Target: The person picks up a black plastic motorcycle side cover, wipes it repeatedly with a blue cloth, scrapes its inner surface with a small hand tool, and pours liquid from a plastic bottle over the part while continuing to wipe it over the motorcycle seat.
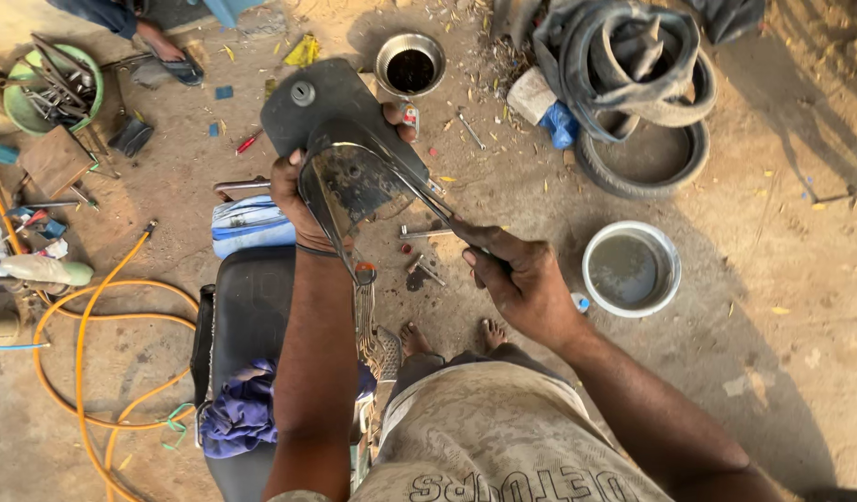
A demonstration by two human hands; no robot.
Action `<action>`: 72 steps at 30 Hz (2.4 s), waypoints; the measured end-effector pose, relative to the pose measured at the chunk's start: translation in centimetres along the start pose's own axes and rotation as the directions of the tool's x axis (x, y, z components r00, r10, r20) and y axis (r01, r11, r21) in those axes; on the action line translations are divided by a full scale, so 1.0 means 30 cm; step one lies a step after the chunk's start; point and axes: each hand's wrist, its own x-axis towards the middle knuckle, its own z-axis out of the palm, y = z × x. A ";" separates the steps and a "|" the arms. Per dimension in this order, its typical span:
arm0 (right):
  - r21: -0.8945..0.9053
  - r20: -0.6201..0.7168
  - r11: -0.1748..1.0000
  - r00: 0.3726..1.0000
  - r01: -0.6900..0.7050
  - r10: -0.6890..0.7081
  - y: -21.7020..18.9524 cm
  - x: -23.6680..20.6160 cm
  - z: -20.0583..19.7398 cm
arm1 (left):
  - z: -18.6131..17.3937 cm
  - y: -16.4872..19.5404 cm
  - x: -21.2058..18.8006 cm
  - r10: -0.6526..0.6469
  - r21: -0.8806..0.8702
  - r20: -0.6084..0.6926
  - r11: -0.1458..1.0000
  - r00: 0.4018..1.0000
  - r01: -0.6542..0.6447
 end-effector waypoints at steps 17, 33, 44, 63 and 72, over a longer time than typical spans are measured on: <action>-0.404 0.000 0.903 0.987 0.148 -0.162 0.015 0.020 -0.095 | 0.123 -0.099 0.013 -0.155 0.011 0.185 0.988 0.970 0.155; -0.246 -0.100 0.966 0.990 0.075 -0.102 0.020 -0.029 0.080 | 0.125 -0.196 0.036 0.023 -0.032 0.208 0.999 0.978 -0.017; -0.142 -0.017 0.975 0.984 0.172 -0.176 -0.017 -0.040 0.049 | 0.186 -0.110 -0.016 -0.088 -0.113 0.414 0.983 0.906 0.147; 0.269 -0.096 0.948 0.985 0.167 -0.146 -0.038 -0.055 0.149 | 0.223 -0.119 -0.048 0.047 -0.180 0.544 0.982 0.838 0.061; 0.362 0.149 0.913 0.979 -0.185 0.139 -0.034 -0.032 0.044 | 0.158 -0.047 -0.038 -0.064 -0.003 0.419 0.997 0.906 0.072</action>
